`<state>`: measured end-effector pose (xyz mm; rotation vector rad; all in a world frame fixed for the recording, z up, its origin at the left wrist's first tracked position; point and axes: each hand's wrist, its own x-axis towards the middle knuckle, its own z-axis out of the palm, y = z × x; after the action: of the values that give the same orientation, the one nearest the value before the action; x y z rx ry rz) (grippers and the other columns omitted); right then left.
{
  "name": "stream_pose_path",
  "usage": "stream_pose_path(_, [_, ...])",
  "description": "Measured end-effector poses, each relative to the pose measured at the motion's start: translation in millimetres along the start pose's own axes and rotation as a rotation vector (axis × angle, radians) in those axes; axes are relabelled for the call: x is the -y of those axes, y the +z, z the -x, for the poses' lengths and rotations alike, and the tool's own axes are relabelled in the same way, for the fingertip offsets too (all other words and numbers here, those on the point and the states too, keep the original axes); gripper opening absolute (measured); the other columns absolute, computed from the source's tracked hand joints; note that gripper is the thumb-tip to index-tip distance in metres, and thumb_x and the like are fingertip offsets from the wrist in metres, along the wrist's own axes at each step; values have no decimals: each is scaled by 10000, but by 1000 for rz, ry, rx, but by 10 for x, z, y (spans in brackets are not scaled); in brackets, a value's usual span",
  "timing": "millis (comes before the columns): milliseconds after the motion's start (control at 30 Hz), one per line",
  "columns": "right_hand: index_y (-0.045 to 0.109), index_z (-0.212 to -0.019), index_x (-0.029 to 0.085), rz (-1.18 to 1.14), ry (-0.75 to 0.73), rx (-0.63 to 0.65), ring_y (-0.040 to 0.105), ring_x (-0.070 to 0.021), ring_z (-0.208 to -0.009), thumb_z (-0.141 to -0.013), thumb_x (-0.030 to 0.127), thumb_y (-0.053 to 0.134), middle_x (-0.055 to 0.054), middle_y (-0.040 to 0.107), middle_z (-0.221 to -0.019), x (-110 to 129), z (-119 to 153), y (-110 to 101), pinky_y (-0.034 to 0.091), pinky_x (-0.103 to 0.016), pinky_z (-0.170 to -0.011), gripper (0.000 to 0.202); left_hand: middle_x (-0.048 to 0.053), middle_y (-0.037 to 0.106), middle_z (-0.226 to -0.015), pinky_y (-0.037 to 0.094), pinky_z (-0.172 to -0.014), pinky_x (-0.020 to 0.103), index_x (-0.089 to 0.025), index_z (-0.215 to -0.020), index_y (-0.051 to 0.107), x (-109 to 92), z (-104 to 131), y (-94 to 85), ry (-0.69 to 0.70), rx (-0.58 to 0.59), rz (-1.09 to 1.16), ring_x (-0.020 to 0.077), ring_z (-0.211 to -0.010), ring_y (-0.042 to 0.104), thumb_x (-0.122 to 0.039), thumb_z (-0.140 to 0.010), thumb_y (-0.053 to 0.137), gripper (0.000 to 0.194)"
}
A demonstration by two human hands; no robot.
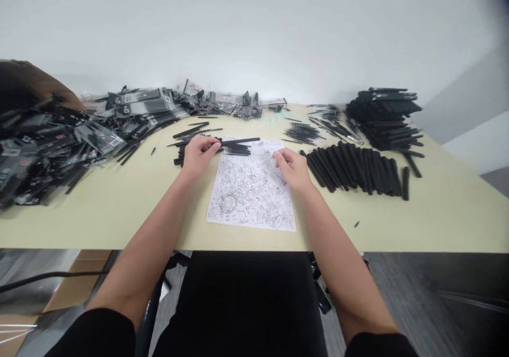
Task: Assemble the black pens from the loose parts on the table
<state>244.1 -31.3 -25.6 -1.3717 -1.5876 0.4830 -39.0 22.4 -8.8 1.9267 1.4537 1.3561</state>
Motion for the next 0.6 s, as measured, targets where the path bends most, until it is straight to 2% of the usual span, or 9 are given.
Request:
stream_pose_path(100, [617, -739, 216, -1, 11, 10, 543, -147, -597, -901, 504, 524, 0, 608, -614, -3, 2, 0, 424, -289, -615, 343, -6, 533, -662, 431, -655, 292, -216, -839, 727, 100, -64, -57, -106, -136, 48, 142, -648, 486, -338, -803, 659, 144])
stream_pose_path(200, [616, -742, 216, -5, 15, 13, 533, -142, -579, -898, 496, 530, 4, 601, -603, 2, 4, 0, 424, -290, -610, 333, -20, 486, -614, 369, -577, 269, -205, -844, 714, 151, -110, -115, -175, -217, 97, 120, -577, 422, -320, -795, 647, 142])
stream_pose_path(367, [604, -731, 220, -5, 21, 12, 514, -135, -554, -892, 484, 542, 9, 593, -591, 2, 3, 2, 418, -290, -595, 315, -19, 515, -647, 371, -584, 255, -200, -854, 697, 173, -158, -212, -240, -314, 40, 115, -591, 440, -281, -781, 634, 126])
stream_pose_path(533, [610, -731, 219, -4, 27, 8, 520, -136, -544, -882, 485, 548, 6, 606, -588, -6, 1, 6, 417, -289, -580, 312, -6, 544, -717, 414, -669, 279, -189, -856, 669, 277, -193, -347, -298, -412, -92, 140, -662, 496, -245, -799, 614, 97])
stream_pose_path(600, [612, -732, 220, -3, 25, 5, 524, -138, -546, -882, 481, 549, 4, 611, -590, -9, 2, 7, 421, -290, -584, 307, 3, 548, -750, 420, -696, 290, -194, -881, 644, 349, -199, -422, -284, -372, -114, 159, -713, 515, -240, -827, 574, 100])
